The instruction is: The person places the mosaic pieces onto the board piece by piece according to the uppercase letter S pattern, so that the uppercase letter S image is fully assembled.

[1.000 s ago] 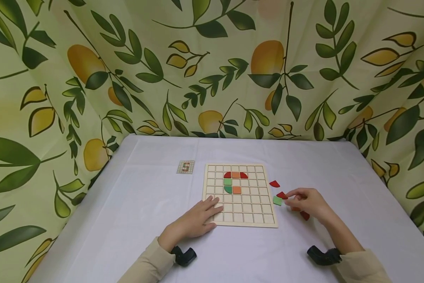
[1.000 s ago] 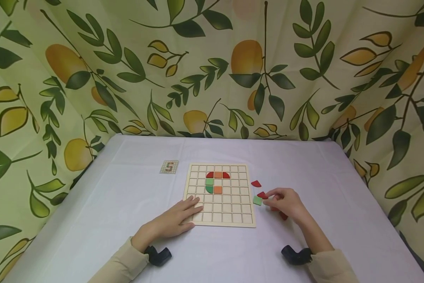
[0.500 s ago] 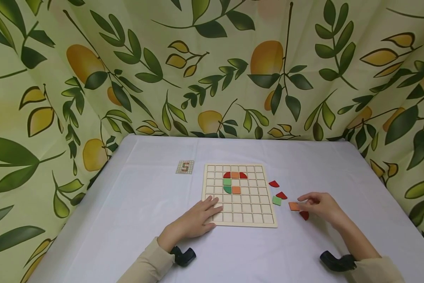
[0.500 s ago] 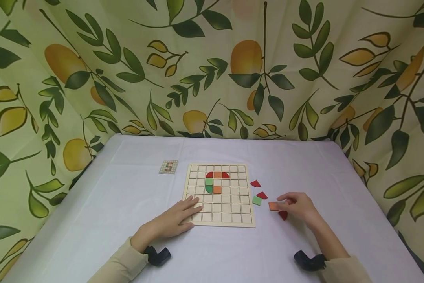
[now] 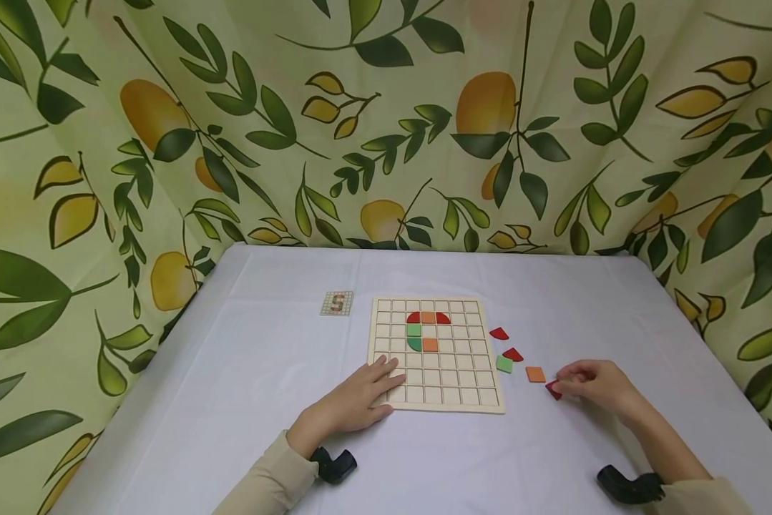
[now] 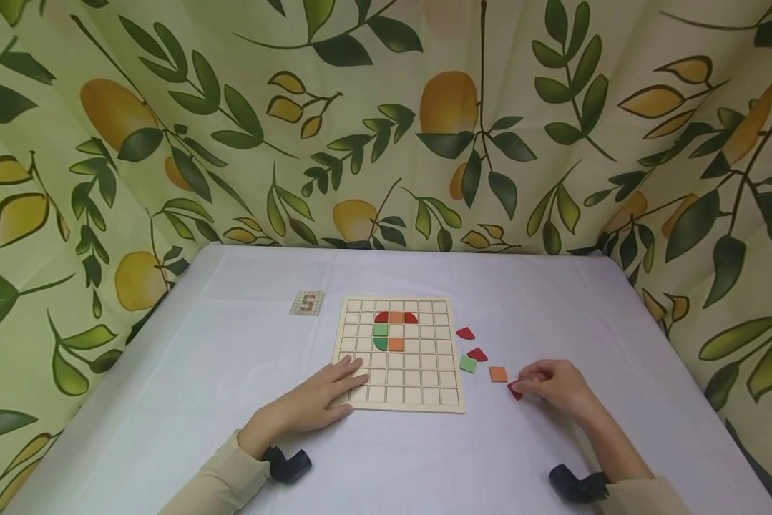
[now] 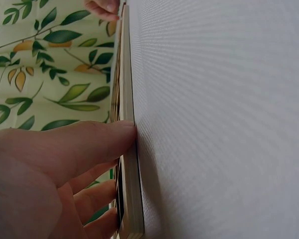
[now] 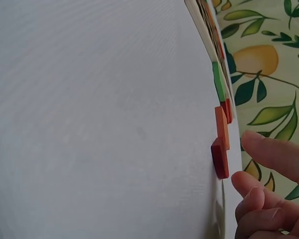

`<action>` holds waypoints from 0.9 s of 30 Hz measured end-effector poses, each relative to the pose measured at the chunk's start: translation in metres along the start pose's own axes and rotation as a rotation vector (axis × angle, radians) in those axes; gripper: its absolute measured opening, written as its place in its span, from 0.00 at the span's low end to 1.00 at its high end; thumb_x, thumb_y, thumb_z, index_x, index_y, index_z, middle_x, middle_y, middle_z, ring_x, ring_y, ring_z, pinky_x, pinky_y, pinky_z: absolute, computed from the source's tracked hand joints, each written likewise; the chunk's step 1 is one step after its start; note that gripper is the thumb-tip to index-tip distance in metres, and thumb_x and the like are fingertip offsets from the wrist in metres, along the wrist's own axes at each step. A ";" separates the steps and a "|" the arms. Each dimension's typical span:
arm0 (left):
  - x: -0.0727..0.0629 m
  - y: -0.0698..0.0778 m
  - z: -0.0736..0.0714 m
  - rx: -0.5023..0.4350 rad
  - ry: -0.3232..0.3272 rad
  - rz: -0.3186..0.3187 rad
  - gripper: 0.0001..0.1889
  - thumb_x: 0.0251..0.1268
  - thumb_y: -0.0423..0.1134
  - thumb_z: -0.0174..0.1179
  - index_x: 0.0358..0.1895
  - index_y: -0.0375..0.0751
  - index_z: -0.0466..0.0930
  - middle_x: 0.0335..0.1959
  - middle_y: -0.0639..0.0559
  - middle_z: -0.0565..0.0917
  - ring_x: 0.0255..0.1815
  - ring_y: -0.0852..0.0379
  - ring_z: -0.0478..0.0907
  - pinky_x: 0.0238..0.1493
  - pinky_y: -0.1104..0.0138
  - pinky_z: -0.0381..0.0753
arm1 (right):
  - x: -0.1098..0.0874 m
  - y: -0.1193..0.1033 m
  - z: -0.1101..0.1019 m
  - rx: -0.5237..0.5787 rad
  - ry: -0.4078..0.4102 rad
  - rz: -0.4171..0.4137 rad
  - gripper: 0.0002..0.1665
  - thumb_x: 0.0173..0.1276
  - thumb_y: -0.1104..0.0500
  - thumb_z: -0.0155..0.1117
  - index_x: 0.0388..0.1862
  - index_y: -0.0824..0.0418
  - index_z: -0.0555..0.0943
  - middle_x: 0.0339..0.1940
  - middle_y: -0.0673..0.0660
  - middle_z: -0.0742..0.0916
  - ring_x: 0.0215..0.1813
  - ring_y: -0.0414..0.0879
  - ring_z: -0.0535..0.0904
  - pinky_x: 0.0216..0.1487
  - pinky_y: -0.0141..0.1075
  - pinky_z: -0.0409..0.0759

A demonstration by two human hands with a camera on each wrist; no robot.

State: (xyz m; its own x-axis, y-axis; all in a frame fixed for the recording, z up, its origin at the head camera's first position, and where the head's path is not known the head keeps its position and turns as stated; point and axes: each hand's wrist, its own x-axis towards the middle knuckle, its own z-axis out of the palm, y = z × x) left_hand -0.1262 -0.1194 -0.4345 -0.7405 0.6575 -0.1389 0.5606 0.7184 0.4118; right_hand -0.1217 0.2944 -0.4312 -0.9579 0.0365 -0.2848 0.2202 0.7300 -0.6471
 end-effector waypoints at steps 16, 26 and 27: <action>-0.001 0.001 -0.002 -0.002 0.002 0.000 0.27 0.70 0.41 0.54 0.71 0.45 0.65 0.77 0.44 0.60 0.80 0.44 0.52 0.78 0.48 0.57 | 0.002 0.004 0.004 0.023 -0.035 0.063 0.28 0.54 0.51 0.76 0.46 0.70 0.81 0.22 0.50 0.73 0.30 0.41 0.68 0.26 0.30 0.66; -0.001 0.001 -0.001 0.005 0.007 0.010 0.27 0.71 0.42 0.53 0.71 0.45 0.64 0.77 0.44 0.59 0.80 0.44 0.52 0.78 0.48 0.57 | 0.002 -0.001 0.010 0.045 -0.026 0.043 0.26 0.54 0.55 0.76 0.46 0.71 0.80 0.21 0.50 0.75 0.28 0.41 0.68 0.25 0.29 0.66; -0.001 0.001 -0.001 0.006 0.008 0.012 0.27 0.71 0.42 0.53 0.71 0.45 0.64 0.77 0.44 0.59 0.80 0.44 0.53 0.78 0.48 0.57 | 0.003 -0.001 0.010 0.046 -0.026 0.043 0.26 0.54 0.56 0.76 0.46 0.71 0.80 0.21 0.49 0.75 0.28 0.40 0.68 0.25 0.29 0.66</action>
State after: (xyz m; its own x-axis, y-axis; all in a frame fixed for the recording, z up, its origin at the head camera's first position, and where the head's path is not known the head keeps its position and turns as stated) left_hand -0.1256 -0.1197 -0.4329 -0.7364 0.6645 -0.1271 0.5718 0.7117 0.4081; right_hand -0.1225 0.2868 -0.4387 -0.9423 0.0488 -0.3311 0.2699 0.6957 -0.6657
